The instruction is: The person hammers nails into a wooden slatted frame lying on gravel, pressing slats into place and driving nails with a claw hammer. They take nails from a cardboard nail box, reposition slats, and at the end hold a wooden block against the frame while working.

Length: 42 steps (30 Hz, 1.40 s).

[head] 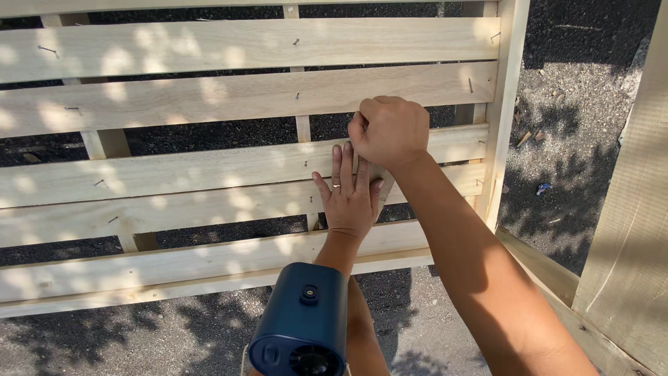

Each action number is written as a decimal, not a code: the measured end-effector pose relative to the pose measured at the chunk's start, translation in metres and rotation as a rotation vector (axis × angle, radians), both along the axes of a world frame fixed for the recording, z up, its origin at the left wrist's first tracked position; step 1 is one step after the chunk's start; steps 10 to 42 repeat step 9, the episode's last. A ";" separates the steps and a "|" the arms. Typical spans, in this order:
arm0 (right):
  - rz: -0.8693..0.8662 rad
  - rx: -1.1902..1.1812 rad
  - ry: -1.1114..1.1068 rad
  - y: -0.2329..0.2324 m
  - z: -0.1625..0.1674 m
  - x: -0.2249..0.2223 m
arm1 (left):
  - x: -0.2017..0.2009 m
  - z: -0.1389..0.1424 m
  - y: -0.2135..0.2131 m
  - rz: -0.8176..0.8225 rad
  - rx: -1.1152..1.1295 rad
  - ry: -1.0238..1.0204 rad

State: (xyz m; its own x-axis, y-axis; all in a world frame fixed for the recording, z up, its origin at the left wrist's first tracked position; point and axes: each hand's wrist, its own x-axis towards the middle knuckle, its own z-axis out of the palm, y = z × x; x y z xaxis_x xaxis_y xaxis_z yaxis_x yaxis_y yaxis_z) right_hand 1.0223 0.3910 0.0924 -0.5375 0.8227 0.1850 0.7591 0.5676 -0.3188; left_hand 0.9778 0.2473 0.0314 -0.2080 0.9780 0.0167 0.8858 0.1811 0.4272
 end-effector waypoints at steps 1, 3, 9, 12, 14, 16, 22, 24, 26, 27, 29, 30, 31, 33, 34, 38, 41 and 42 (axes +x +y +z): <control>-0.008 0.030 -0.037 0.001 0.002 0.013 | 0.008 0.002 -0.002 -0.027 0.035 0.007; 0.040 0.098 -0.106 0.004 0.003 0.039 | 0.024 0.001 -0.002 -0.089 0.110 0.028; 0.050 0.067 -0.290 0.008 -0.020 0.101 | 0.056 -0.002 -0.006 -0.097 -0.010 -0.040; 0.050 0.067 -0.290 0.008 -0.020 0.101 | 0.056 -0.002 -0.006 -0.097 -0.010 -0.040; 0.050 0.067 -0.290 0.008 -0.020 0.101 | 0.056 -0.002 -0.006 -0.097 -0.010 -0.040; 0.050 0.067 -0.290 0.008 -0.020 0.101 | 0.056 -0.002 -0.006 -0.097 -0.010 -0.040; 0.050 0.067 -0.290 0.008 -0.020 0.101 | 0.056 -0.002 -0.006 -0.097 -0.010 -0.040; 0.050 0.067 -0.290 0.008 -0.020 0.101 | 0.056 -0.002 -0.006 -0.097 -0.010 -0.040; 0.050 0.067 -0.290 0.008 -0.020 0.101 | 0.056 -0.002 -0.006 -0.097 -0.010 -0.040; 0.050 0.067 -0.290 0.008 -0.020 0.101 | 0.056 -0.002 -0.006 -0.097 -0.010 -0.040; 0.050 0.067 -0.290 0.008 -0.020 0.101 | 0.056 -0.002 -0.006 -0.097 -0.010 -0.040; 0.050 0.067 -0.290 0.008 -0.020 0.101 | 0.056 -0.002 -0.006 -0.097 -0.010 -0.040; 0.050 0.067 -0.290 0.008 -0.020 0.101 | 0.056 -0.002 -0.006 -0.097 -0.010 -0.040; 0.050 0.067 -0.290 0.008 -0.020 0.101 | 0.056 -0.002 -0.006 -0.097 -0.010 -0.040; 0.050 0.067 -0.290 0.008 -0.020 0.101 | 0.056 -0.002 -0.006 -0.097 -0.010 -0.040; 0.050 0.067 -0.290 0.008 -0.020 0.101 | 0.056 -0.002 -0.006 -0.097 -0.010 -0.040; 0.050 0.067 -0.290 0.008 -0.020 0.101 | 0.056 -0.002 -0.006 -0.097 -0.010 -0.040; 0.050 0.067 -0.290 0.008 -0.020 0.101 | 0.056 -0.002 -0.006 -0.097 -0.010 -0.040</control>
